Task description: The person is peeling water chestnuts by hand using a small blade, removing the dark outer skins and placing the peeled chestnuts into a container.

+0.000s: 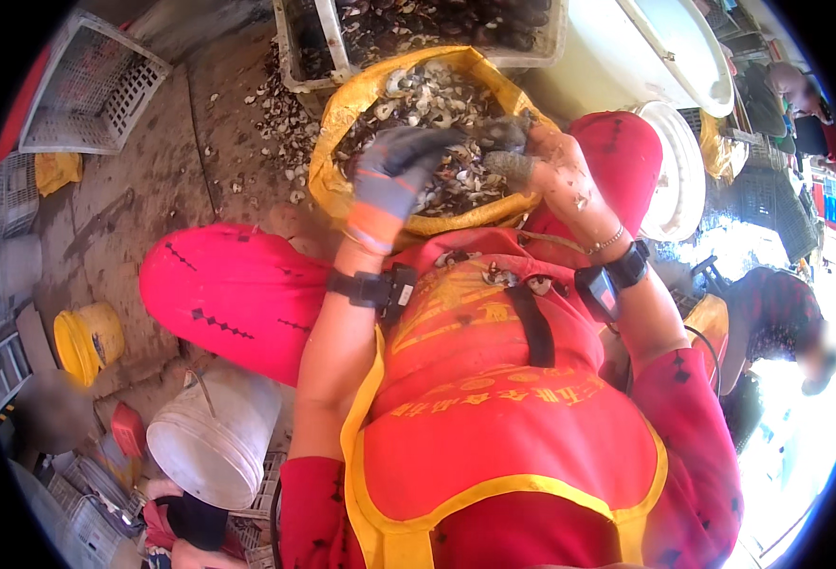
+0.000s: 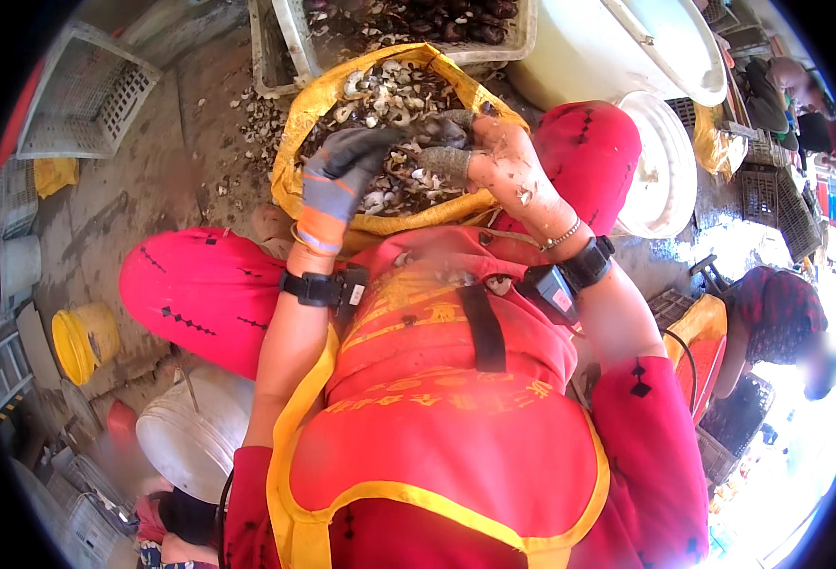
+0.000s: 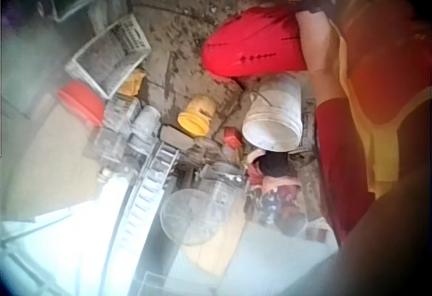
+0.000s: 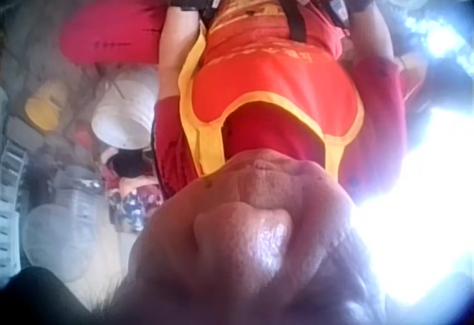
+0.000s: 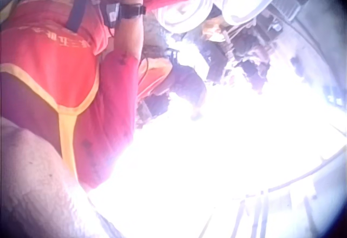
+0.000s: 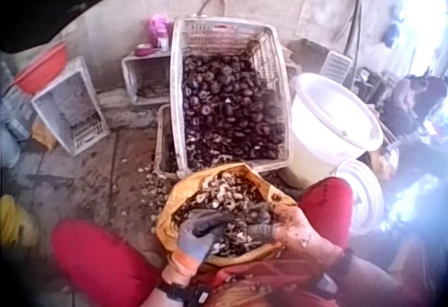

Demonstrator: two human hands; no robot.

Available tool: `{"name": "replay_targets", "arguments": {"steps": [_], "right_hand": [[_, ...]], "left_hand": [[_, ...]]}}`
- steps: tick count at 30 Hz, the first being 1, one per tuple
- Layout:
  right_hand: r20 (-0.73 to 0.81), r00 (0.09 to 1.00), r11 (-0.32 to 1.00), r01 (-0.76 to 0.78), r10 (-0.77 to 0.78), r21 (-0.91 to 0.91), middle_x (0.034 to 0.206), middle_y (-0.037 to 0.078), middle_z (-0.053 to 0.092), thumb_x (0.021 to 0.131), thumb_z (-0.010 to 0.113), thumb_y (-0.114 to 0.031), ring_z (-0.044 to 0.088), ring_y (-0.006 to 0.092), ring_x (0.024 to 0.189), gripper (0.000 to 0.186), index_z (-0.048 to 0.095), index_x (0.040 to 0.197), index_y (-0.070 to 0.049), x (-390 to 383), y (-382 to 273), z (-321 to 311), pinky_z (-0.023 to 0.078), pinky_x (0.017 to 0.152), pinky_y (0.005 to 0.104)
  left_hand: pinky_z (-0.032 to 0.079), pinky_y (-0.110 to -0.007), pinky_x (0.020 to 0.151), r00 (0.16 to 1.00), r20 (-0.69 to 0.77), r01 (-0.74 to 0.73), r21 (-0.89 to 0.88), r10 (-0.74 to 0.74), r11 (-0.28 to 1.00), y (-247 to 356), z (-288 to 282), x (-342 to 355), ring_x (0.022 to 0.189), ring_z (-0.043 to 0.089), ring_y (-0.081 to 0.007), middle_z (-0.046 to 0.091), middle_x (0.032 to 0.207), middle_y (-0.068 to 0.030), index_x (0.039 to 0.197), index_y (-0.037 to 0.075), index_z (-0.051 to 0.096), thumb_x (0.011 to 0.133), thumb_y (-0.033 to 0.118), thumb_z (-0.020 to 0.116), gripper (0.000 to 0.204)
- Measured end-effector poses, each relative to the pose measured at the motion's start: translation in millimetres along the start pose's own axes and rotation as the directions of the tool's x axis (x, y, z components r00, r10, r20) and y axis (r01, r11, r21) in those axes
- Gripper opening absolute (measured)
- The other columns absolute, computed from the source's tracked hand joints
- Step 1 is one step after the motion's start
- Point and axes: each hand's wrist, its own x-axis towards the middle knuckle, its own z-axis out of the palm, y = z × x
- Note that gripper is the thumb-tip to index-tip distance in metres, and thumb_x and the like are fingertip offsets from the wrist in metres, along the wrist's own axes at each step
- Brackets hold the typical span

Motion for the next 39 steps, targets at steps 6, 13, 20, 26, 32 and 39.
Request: {"name": "replay_targets", "arguments": {"steps": [6, 13, 20, 26, 32, 39], "right_hand": [[0.145, 0.989, 0.987, -0.012, -0.012, 0.158, 0.094, 0.004, 0.065, 0.084, 0.061, -0.011, 0.059, 0.008, 0.083, 0.031, 0.063, 0.11, 0.004, -5.9, -13.6, -6.1, 0.046, 0.074, 0.022], [0.039, 0.998, 0.989, -0.051, 0.046, 0.138, 0.099, 0.004, 0.065, 0.082, 0.065, -0.011, 0.06, 0.0095, 0.085, 0.036, 0.06, 0.115, 0.004, -5.4, -26.7, 9.4, 0.047, 0.076, 0.0227], [0.064, 0.997, 0.996, -0.051, 0.046, 0.076, 0.101, 0.005, 0.067, 0.083, 0.064, -0.009, 0.061, 0.0093, 0.084, 0.042, 0.056, 0.122, 0.002, -8.0, -29.9, 8.8, 0.047, 0.072, 0.0223], [-0.123, 0.99, 0.973, 0.093, -0.068, 0.21, 0.099, 0.004, 0.066, 0.08, 0.062, -0.004, 0.061, 0.0079, 0.084, 0.045, 0.053, 0.123, 0.004, 7.2, -1.7, 2.1, 0.044, 0.06, 0.0168], [-0.229, 0.967, 0.993, 0.115, -0.109, 0.014, 0.115, 0.008, 0.062, 0.078, 0.062, 0.008, 0.062, 0.0118, 0.096, 0.046, 0.05, 0.123, 0.004, 11.1, -6.8, 9.5, 0.051, 0.08, 0.0235], [-0.138, 0.867, 0.78, 0.346, -0.478, -0.522, 0.105, 0.009, 0.064, 0.077, 0.071, -0.002, 0.061, 0.0155, 0.09, 0.042, 0.056, 0.115, 0.004, 20.4, 19.2, 0.6, 0.05, 0.08, 0.0262]], "left_hand": [[0.047, -0.03, 0.082, 0.986, -0.148, 0.054, -0.128, -0.073, 0.99, -12.9, 1.2, -0.7, 0.089, 0.06, -0.0199, 0.068, 0.093, -0.006, 0.1, 0.011, 0.073, 0.079, -0.001, 0.062, 0.026], [0.048, -0.03, 0.081, 0.98, -0.151, 0.101, -0.2, -0.132, 0.975, -20.2, -0.7, -0.4, 0.091, 0.06, -0.0198, 0.066, 0.095, -0.0067, 0.101, 0.013, 0.073, 0.077, 0.004, 0.069, 0.026], [0.048, -0.023, 0.08, 0.959, -0.24, 0.108, -0.192, -0.153, 0.976, -10.7, 3.5, 1.9, 0.093, 0.06, -0.0103, 0.067, 0.103, -0.0042, 0.104, 0.003, 0.07, 0.087, 0.004, 0.064, 0.018], [0.047, -0.024, 0.081, 0.979, -0.191, 0.052, -0.107, -0.072, 0.993, 2.2, 8.9, -2.8, 0.093, 0.06, -0.0117, 0.066, 0.101, -0.0056, 0.105, 0.004, 0.07, 0.085, -0.003, 0.061, 0.022], [0.047, -0.022, 0.081, 0.968, -0.156, 0.17, -0.171, -0.197, 0.97, 3.6, 11.9, -5.6, 0.093, 0.061, -0.0111, 0.067, 0.101, -0.0053, 0.103, 0.002, 0.07, 0.085, -0.002, 0.063, 0.02], [0.048, -0.019, 0.077, 0.9, -0.017, 0.394, -0.396, -0.436, 0.829, 8.9, 2.0, -8.1, 0.085, 0.061, -0.0065, 0.07, 0.101, -0.0036, 0.106, 0.002, 0.069, 0.088, 0.001, 0.061, 0.02]]}}
